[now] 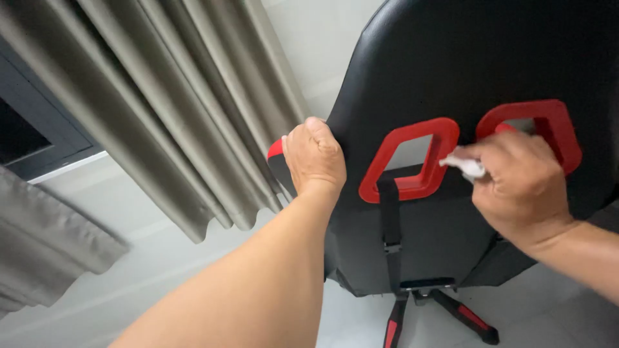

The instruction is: Wiping down a red and black gaming chair with a wet wipe.

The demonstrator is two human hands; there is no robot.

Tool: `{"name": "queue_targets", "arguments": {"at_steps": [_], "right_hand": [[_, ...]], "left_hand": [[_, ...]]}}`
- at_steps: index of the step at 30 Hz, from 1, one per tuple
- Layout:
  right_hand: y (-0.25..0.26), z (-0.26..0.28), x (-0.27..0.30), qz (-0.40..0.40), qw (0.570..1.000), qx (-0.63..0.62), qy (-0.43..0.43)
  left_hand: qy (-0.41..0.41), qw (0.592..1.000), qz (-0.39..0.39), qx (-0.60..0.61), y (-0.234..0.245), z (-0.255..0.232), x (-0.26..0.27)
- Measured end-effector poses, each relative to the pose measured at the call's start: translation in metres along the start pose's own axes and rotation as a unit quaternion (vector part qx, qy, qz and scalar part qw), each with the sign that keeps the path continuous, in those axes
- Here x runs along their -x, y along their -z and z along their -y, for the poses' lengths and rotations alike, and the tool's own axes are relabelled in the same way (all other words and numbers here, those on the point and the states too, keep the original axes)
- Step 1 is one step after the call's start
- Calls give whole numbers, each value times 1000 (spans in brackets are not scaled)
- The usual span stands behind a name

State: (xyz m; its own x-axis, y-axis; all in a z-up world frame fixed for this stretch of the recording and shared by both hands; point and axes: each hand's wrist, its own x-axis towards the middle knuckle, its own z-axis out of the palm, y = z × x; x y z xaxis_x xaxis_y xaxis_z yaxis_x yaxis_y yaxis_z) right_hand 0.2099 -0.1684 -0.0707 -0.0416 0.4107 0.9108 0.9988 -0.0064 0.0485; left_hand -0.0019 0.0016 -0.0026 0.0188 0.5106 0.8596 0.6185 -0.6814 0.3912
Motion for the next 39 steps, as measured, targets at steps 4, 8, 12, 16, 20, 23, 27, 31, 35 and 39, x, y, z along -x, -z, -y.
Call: {"name": "queue_targets", "arguments": {"at_steps": [4,8,12,16,20,23,27,31,35,39], "right_hand": [[-28,3,66,82,996,-36,-10],[-28,20,97,214,967,-40,-130],[-21,27,95,183,950,-132,-218],[-22,35,80,156,951,-173,-203],[-30,47,71,106,972,-166,-128],[-46,56,81,94,968,-135,-189],[-133,24,124,83,547,-394,-733],[-254,-56,203,24,251,-470,-846],[-233,-39,195,106,244,-508,-819],[-149,-3,128,122,295,-563,-762]], "left_hand": [[32,999,16,-9,11,-1,16],[159,987,-26,-17,20,11,53],[583,804,121,-13,41,12,103],[637,679,357,68,28,30,133],[588,594,524,164,-8,48,144],[572,564,562,196,-13,38,147],[573,541,576,216,-21,30,150],[606,547,540,206,-19,40,153],[594,546,556,200,-23,36,160],[572,537,583,210,-45,27,162]]}}
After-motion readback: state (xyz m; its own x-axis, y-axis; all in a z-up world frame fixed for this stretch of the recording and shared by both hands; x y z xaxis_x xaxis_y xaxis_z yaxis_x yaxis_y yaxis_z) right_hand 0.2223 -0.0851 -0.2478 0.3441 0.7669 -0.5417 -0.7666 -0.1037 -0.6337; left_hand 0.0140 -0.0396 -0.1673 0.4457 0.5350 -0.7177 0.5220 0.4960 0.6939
